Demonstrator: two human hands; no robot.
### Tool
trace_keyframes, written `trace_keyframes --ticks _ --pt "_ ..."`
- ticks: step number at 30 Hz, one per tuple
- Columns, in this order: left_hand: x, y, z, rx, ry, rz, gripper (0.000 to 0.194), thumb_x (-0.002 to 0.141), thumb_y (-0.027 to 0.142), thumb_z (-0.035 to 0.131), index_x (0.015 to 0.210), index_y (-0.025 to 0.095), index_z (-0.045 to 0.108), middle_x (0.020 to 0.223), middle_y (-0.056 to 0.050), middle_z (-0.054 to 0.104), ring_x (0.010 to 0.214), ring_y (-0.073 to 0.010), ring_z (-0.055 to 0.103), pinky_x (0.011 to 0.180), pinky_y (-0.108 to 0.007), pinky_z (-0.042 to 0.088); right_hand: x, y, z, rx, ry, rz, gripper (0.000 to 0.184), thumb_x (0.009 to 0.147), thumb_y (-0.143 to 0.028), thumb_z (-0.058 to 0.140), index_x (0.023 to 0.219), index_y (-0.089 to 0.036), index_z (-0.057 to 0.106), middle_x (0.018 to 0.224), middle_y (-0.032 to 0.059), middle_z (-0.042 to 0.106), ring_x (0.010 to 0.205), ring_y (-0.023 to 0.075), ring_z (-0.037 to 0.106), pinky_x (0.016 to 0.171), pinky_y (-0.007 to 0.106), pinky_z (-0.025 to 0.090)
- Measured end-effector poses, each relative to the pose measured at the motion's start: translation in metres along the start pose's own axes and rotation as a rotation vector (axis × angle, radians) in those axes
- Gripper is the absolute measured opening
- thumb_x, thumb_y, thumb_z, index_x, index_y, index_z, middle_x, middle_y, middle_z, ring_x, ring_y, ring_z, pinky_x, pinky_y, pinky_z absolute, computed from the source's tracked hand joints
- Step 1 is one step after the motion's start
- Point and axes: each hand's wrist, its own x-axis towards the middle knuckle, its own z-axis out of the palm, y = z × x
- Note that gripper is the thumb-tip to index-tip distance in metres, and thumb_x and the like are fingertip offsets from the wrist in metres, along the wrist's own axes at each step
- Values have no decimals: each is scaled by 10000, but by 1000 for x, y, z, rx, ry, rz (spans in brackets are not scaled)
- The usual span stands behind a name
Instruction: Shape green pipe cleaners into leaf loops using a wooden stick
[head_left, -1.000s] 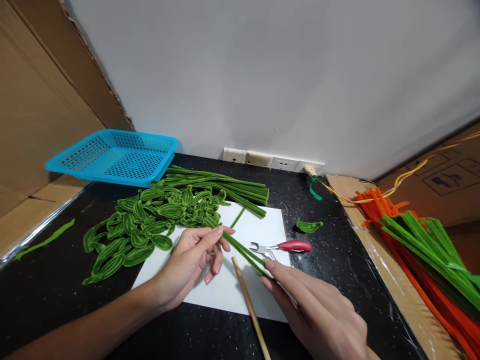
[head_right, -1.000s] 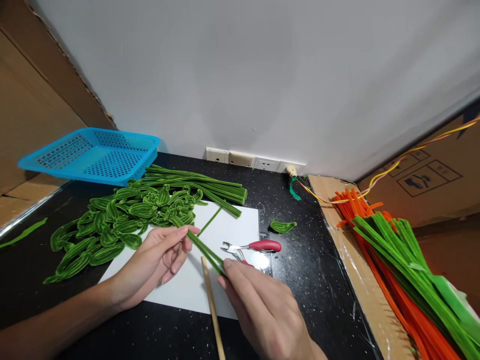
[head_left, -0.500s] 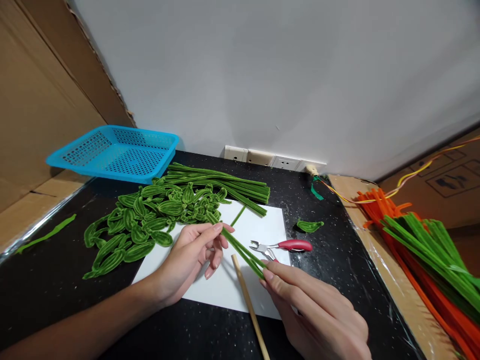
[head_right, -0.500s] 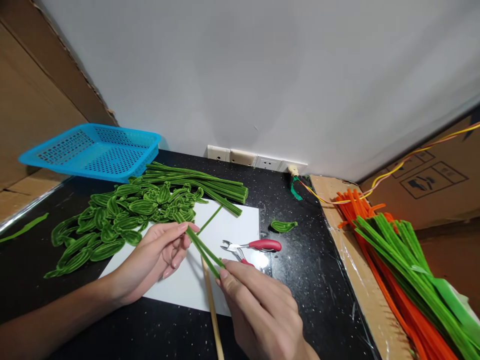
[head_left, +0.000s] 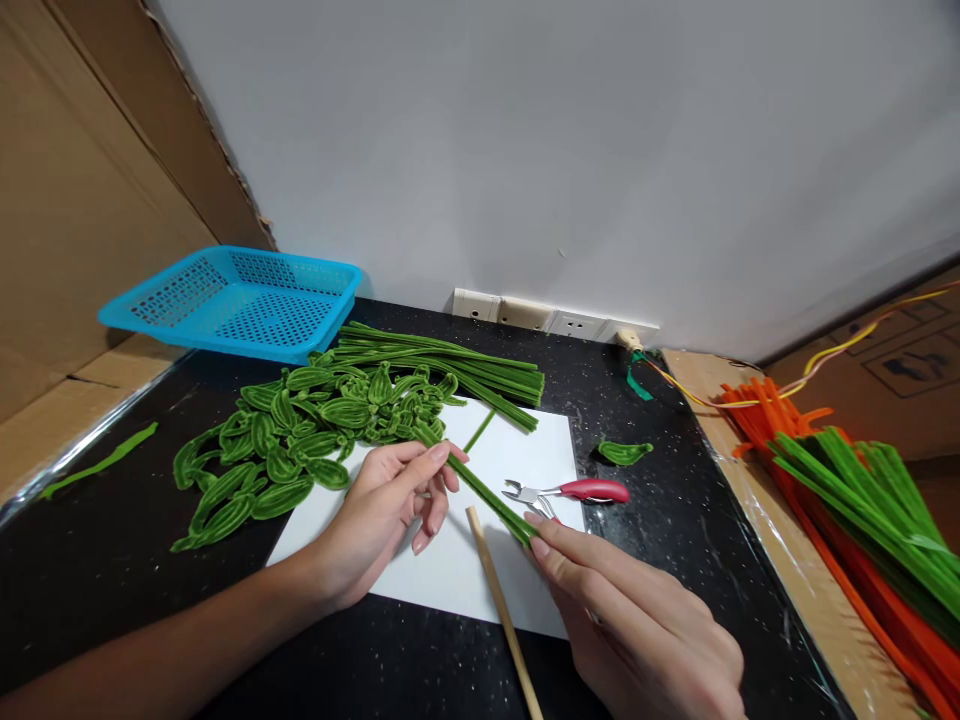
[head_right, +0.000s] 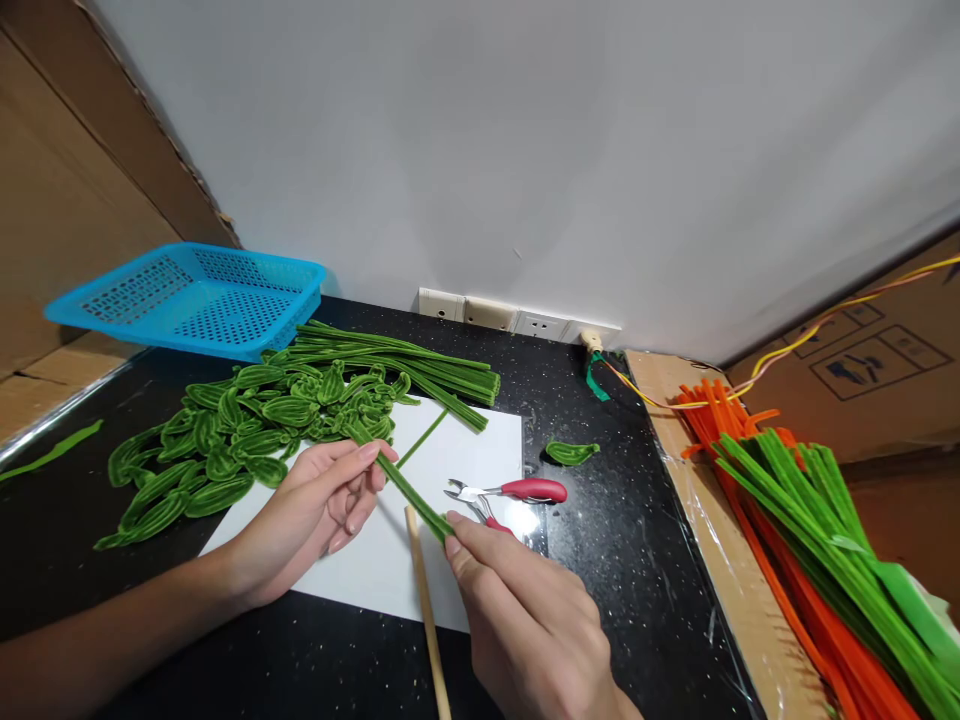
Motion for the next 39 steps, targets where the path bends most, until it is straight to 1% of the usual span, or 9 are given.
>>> trace_keyframes --ticks 5,8,11,16,20,24,27,33,39 --pt "-2 0 1 -20 -13 -21 264 943 387 730 959 124 715 759 15 608 434 -33 508 312 -113 363 9 -7 2 42 117 -9 323 868 68 663 1095 -128 781 1062 100 824 944 210 811 809 268 687" --pt "-2 0 2 -41 -17 -22 257 943 379 729 941 124 706 767 16 608 430 -33 517 306 -116 360 12 -9 2 -4 148 -6 373 877 36 709 1199 -144 754 1006 65 834 856 192 820 772 240 687" --pt "-1 0 2 -50 -20 -24 257 938 373 737 938 118 706 761 20 600 429 -30 513 305 -116 359 11 -8 2 -38 141 27 380 862 -9 771 1204 -177 762 952 40 838 746 182 816 744 229 689" --pt "-1 -1 1 -49 -24 -19 254 935 373 743 931 122 706 785 18 609 434 -25 516 308 -111 359 7 -6 1 103 177 297 318 834 -60 808 1085 -256 813 929 -1 839 689 169 809 697 197 687" --pt "0 0 0 -39 -38 -19 253 953 384 721 977 131 714 812 12 625 435 -25 524 306 -110 355 12 -4 2 346 150 546 297 780 -83 845 989 -293 841 881 -21 837 677 169 809 691 162 674" --pt "-1 0 0 -32 -33 -19 261 960 386 715 1017 131 720 783 17 623 431 -23 512 310 -108 353 20 -3 4 578 119 738 202 782 -116 836 903 -277 853 798 6 828 659 204 808 635 144 653" --pt "-1 0 0 -33 -29 -15 264 954 387 724 1004 127 718 794 10 637 438 -22 512 311 -106 350 23 -4 5 654 93 783 160 781 -134 836 873 -263 855 789 35 825 667 225 809 638 156 652" --pt "-1 -2 -1 -47 -17 -19 266 949 385 727 954 120 707 803 -4 661 429 -20 495 303 -105 345 22 -5 5 666 80 783 124 773 -150 839 851 -246 853 778 54 824 666 223 810 638 156 650" --pt "-1 -2 -1 -59 -16 -24 265 930 388 746 912 127 707 669 27 606 382 -29 453 300 -115 357 25 -2 6 700 73 895 150 763 -204 867 909 -206 830 752 71 819 650 219 807 605 129 634"
